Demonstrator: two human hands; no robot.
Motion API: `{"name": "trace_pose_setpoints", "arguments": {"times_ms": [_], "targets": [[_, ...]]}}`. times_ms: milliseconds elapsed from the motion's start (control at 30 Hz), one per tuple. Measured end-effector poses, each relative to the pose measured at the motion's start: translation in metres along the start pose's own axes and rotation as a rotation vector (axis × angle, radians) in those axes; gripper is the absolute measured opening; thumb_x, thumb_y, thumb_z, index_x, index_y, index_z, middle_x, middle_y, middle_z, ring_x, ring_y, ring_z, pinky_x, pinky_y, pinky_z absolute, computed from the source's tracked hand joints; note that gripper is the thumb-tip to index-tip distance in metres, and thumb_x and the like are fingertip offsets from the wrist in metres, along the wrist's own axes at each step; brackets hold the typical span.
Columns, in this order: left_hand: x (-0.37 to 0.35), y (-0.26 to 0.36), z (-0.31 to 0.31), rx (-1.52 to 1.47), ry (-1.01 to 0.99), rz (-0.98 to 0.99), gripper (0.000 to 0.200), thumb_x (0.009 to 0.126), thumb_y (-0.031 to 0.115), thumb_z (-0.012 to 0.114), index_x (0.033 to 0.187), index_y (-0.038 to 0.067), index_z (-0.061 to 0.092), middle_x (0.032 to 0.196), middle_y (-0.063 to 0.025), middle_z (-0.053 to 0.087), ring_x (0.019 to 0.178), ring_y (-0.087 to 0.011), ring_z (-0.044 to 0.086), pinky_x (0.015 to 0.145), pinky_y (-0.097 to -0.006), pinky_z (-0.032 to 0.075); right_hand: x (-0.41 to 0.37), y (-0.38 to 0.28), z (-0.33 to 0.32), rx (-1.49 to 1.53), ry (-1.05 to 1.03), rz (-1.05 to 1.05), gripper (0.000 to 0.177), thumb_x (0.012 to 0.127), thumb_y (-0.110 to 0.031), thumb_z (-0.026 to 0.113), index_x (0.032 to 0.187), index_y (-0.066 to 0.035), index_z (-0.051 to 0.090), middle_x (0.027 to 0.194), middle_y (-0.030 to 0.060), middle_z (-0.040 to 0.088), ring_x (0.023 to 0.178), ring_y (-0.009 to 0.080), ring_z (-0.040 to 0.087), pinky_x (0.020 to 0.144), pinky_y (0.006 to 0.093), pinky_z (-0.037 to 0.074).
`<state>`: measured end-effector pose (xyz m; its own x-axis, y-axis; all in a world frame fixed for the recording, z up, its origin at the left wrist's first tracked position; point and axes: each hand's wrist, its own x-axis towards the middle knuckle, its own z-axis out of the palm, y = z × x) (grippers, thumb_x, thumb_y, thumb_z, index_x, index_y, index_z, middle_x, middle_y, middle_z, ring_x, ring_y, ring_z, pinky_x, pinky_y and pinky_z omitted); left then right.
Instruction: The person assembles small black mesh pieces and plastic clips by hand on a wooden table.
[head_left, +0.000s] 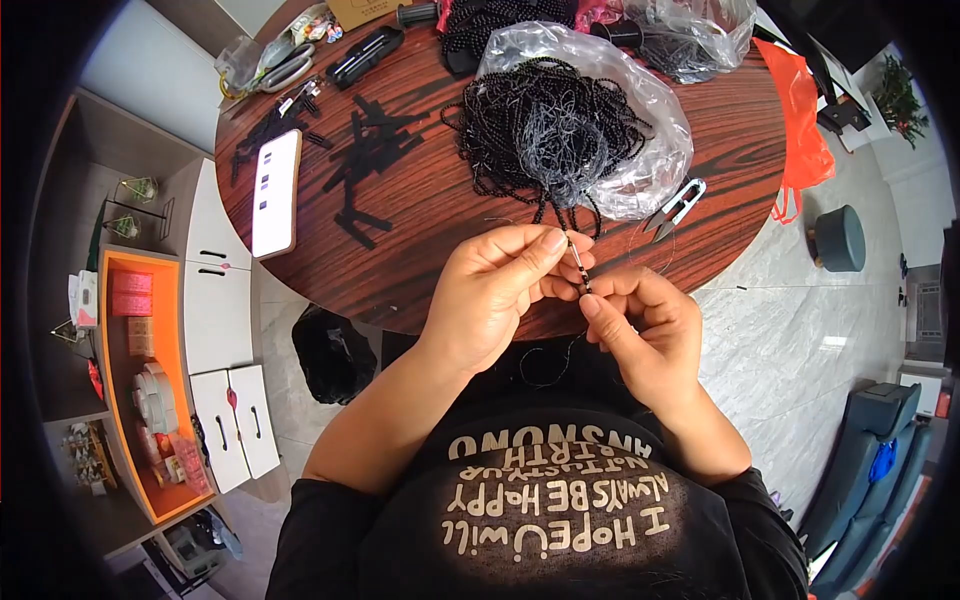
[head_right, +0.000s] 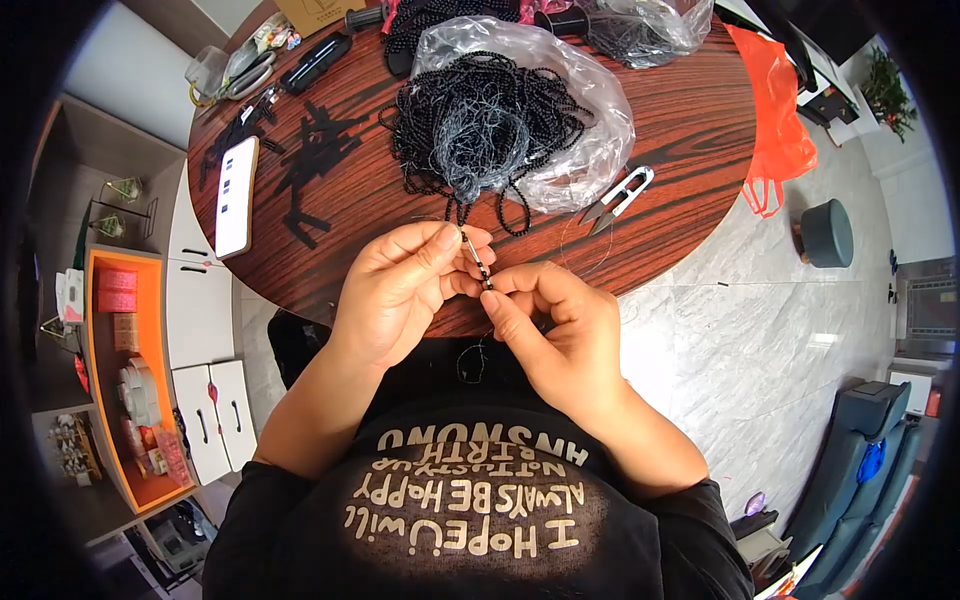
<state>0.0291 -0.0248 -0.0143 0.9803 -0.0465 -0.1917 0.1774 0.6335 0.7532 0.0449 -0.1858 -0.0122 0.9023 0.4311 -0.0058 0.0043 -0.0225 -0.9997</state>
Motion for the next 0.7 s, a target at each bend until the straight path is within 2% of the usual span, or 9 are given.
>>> {"name": "trace_pose_setpoints", "arguments": {"times_ms": [467,700], "targets": [[0.0018,-0.0061,-0.0038,0.044,-0.041,0.012,0.018,0.091,0.010,0.048,0.101,-0.002,0.056,0.095,-0.0119,0.059,0.079,-0.0135,0.054,0.070,-0.0252,0.045,-0.0013,0.0028,-0.0011,0.039,0.018,-0.012,0.008,0.080,0.003,0.059,0.087,0.002,0.056,0.062,0.0022,0.053,0.053,0.0070,0.049,0.050,0.0150,0.038],[0.0016,-0.0023,-0.0018,-0.138,-0.070,-0.019,0.015,0.090,0.008,0.048,0.100,-0.001,0.055,0.096,-0.0112,0.057,0.083,-0.0143,0.053,0.074,-0.0275,0.044,0.0005,0.0056,0.0022,0.044,0.016,-0.077,0.008,0.081,0.004,0.058,0.088,0.002,0.055,0.063,0.0023,0.053,0.054,0.0070,0.048,0.051,0.0150,0.038]]}}
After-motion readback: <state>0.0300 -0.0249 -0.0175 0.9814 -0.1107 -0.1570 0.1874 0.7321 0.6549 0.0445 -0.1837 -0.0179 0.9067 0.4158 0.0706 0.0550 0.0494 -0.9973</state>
